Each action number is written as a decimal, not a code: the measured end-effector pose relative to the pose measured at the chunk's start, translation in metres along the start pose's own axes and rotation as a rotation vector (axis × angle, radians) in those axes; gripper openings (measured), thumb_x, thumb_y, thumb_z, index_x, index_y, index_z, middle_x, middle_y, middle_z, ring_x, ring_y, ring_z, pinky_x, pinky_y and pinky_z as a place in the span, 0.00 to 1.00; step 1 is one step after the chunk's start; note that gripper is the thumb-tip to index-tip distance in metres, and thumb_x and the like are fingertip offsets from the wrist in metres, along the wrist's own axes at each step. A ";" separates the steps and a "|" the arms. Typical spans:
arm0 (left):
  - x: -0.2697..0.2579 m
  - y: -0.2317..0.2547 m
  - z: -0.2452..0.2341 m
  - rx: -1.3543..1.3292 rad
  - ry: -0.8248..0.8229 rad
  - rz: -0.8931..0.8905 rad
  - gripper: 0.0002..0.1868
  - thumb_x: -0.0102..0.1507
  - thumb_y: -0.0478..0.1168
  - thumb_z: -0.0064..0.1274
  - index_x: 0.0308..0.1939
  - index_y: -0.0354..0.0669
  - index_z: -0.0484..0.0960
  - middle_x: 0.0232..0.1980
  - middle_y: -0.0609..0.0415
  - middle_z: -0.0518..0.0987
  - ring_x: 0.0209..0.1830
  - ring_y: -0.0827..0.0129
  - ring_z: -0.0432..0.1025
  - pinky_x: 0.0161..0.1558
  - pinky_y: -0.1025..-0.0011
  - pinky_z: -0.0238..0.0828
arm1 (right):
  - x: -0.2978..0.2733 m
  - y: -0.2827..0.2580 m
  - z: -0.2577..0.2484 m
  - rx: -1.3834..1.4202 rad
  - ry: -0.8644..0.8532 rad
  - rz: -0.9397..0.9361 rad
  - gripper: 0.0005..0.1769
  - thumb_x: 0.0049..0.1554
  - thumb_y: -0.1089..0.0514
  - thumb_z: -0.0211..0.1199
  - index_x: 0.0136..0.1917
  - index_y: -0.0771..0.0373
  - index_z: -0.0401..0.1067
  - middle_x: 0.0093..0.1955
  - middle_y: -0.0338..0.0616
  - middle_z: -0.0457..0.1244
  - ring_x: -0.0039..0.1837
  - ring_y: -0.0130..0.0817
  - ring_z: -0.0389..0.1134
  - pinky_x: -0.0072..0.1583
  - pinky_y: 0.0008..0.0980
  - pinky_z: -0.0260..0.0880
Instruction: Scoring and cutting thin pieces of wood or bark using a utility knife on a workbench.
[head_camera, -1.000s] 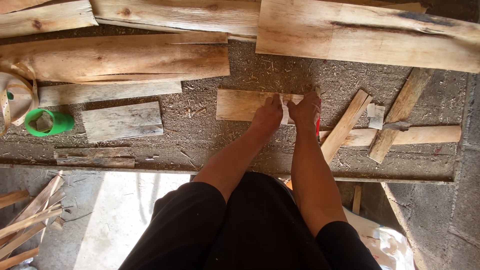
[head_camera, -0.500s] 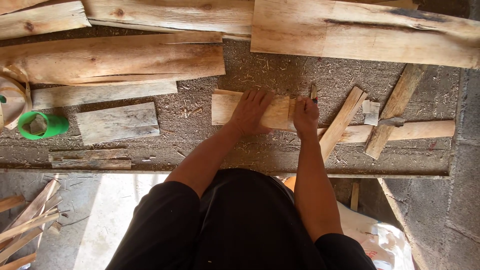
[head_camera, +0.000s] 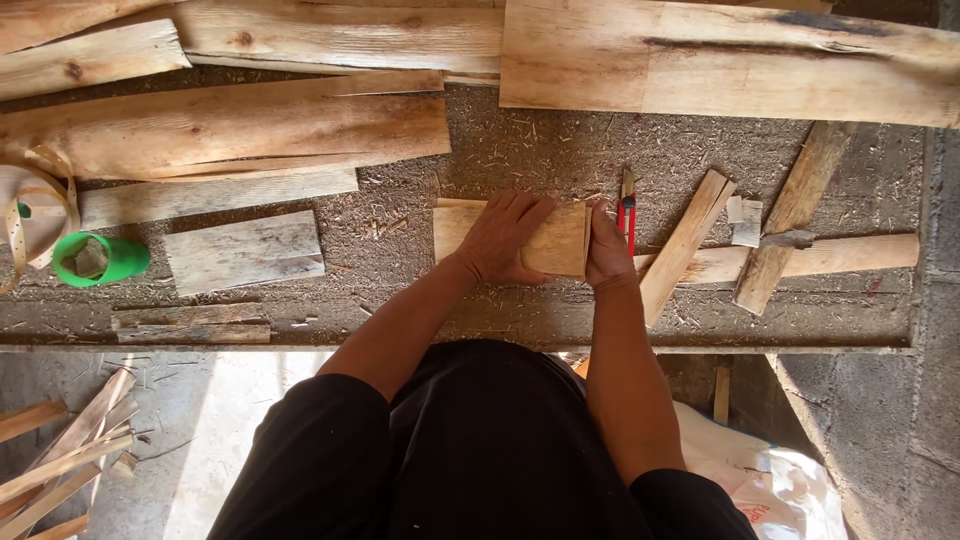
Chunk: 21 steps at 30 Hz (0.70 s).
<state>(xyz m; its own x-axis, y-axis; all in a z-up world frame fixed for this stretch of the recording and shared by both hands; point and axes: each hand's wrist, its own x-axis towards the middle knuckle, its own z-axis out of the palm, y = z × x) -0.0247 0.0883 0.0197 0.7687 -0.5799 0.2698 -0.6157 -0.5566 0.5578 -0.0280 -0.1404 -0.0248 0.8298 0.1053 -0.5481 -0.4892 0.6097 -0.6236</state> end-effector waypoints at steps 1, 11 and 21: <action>0.000 -0.001 -0.002 0.001 0.000 0.001 0.69 0.43 0.71 0.70 0.77 0.37 0.58 0.58 0.44 0.68 0.57 0.51 0.63 0.65 0.52 0.60 | 0.001 -0.002 -0.005 0.001 -0.001 -0.001 0.24 0.62 0.37 0.55 0.52 0.59 0.73 0.49 0.43 0.71 0.53 0.33 0.73 0.55 0.36 0.77; -0.009 -0.013 0.006 0.189 -0.098 -0.167 0.66 0.40 0.74 0.70 0.71 0.38 0.64 0.53 0.45 0.70 0.54 0.53 0.65 0.59 0.53 0.61 | 0.010 0.008 -0.020 -0.412 -0.044 0.032 0.21 0.58 0.63 0.68 0.65 0.67 0.72 0.56 0.45 0.71 0.55 0.31 0.73 0.59 0.35 0.75; -0.013 -0.026 0.033 0.344 -0.264 -0.229 0.69 0.42 0.78 0.68 0.73 0.38 0.59 0.53 0.44 0.67 0.53 0.54 0.63 0.57 0.53 0.60 | 0.010 0.024 0.002 -1.221 0.329 -0.234 0.15 0.57 0.61 0.70 0.56 0.70 0.77 0.50 0.49 0.72 0.49 0.32 0.72 0.53 0.32 0.70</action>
<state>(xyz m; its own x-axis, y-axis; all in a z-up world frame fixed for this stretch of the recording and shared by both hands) -0.0245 0.0908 -0.0247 0.8482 -0.5261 -0.0621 -0.4919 -0.8257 0.2760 -0.0310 -0.1232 -0.0441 0.9092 -0.2104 -0.3592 -0.4143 -0.5424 -0.7309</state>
